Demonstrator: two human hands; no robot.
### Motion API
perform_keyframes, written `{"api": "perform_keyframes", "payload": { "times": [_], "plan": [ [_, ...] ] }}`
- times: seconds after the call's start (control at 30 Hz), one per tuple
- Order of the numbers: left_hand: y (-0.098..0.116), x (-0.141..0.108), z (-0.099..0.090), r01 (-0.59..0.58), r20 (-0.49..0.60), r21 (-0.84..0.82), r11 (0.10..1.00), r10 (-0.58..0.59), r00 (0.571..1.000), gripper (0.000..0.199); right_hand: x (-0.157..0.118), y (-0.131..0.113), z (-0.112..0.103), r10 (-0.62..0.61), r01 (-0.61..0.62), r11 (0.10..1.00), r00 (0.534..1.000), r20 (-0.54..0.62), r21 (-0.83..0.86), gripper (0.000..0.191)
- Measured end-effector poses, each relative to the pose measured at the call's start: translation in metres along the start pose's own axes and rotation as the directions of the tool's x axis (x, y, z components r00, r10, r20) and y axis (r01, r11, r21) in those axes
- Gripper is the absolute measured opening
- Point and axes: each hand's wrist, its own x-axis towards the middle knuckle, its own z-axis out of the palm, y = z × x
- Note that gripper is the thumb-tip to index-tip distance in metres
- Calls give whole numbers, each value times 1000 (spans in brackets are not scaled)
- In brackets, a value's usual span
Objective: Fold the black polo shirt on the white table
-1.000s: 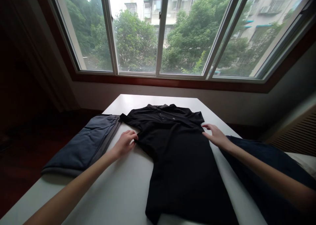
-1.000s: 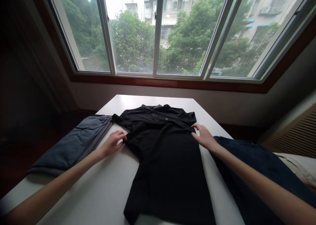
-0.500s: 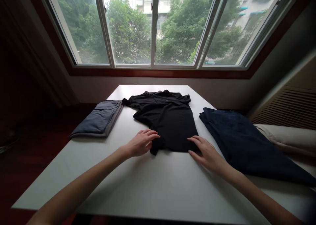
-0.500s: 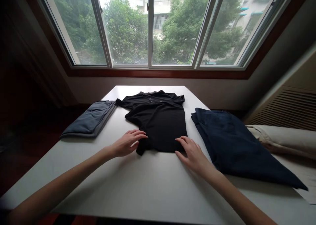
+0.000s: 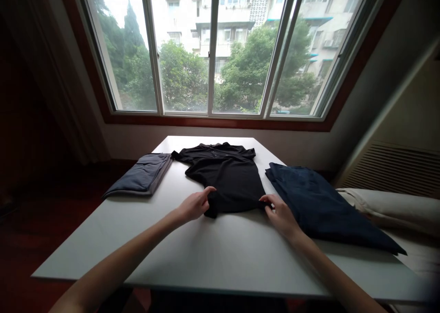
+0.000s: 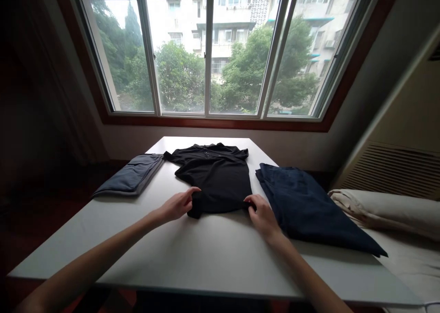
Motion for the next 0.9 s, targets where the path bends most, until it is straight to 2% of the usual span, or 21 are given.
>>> {"api": "perform_keyframes", "payload": {
  "times": [0.1,0.23,0.3,0.43,0.57,0.7,0.8,0.9],
  "plan": [
    [2,-15,-8,-31,-16,-84,996,30,999,52,0,4,-10,33,-30,998,998,-53,62,24],
    [13,-36,-21,-6,-53,-157,988,-2,999,47,0,14,-20,103,-76,984,980,-172,158,22],
    [17,-50,-29,28,-78,-203,979,-45,996,41,-2,20,-25,121,-85,982,969,-215,170,21],
    [20,-85,-36,138,-138,-315,939,-189,972,30,-13,25,-38,92,-70,991,973,-211,112,21],
    [26,-116,-34,240,-76,-402,884,-293,953,27,-27,22,-54,49,-47,999,976,-214,15,23],
    [36,-133,-41,314,66,-446,838,-319,946,25,-34,17,-61,10,-23,996,990,-140,-88,23],
    [38,-133,-55,322,171,-467,823,-273,947,23,-32,12,-53,-41,37,990,999,-29,-139,25],
    [29,-123,-66,267,121,-519,812,-239,963,23,-27,3,-39,-78,93,978,993,89,-186,28]
  ]
}}
